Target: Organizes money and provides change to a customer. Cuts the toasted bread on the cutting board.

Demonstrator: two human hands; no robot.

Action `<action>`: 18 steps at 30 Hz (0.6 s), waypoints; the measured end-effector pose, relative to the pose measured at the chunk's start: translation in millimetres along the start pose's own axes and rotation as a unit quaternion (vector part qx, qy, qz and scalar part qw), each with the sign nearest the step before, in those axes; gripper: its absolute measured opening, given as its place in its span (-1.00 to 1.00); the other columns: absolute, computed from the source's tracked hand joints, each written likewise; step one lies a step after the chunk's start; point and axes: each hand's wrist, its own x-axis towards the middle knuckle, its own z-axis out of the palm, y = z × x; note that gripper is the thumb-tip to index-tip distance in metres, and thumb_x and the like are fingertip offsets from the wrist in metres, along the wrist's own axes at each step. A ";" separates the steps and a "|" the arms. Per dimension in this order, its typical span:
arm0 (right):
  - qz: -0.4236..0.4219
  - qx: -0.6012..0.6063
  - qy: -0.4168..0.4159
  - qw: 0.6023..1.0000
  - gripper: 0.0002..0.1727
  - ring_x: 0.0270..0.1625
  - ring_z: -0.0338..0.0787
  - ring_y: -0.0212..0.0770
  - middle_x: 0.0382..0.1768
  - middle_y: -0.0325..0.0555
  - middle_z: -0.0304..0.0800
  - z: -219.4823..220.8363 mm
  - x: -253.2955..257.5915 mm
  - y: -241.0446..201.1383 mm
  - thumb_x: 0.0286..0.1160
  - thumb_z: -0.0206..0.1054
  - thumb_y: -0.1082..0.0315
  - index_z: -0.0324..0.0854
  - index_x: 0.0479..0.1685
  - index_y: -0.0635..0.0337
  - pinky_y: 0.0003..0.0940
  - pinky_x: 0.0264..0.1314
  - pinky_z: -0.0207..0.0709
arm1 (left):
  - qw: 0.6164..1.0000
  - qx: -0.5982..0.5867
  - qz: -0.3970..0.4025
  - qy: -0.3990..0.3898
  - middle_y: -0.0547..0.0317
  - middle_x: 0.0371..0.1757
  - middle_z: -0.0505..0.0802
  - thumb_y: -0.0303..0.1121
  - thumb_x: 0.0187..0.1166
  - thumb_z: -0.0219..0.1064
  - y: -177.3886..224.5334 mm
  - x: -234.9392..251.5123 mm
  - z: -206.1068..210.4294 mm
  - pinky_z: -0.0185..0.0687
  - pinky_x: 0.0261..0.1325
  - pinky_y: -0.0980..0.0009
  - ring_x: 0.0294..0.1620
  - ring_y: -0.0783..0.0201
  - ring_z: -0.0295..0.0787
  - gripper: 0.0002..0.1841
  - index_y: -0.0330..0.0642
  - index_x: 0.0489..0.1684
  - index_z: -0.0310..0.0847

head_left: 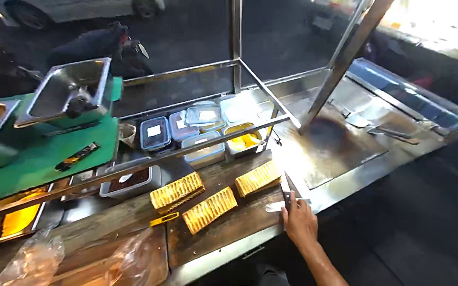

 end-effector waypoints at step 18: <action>-0.052 0.299 0.002 0.953 -0.46 0.04 0.85 -0.14 0.20 0.04 0.82 -44.0 -0.1 116.5 0.55 0.09 0.30 0.59 0.54 0.09 -0.12 0.14 0.72 | 0.977 -0.063 0.203 0.017 -0.22 -0.11 0.91 -0.35 0.66 0.18 43.0 40.3 -41.2 0.74 0.11 0.01 -0.06 -0.15 0.90 -0.71 -0.34 -0.04 0.83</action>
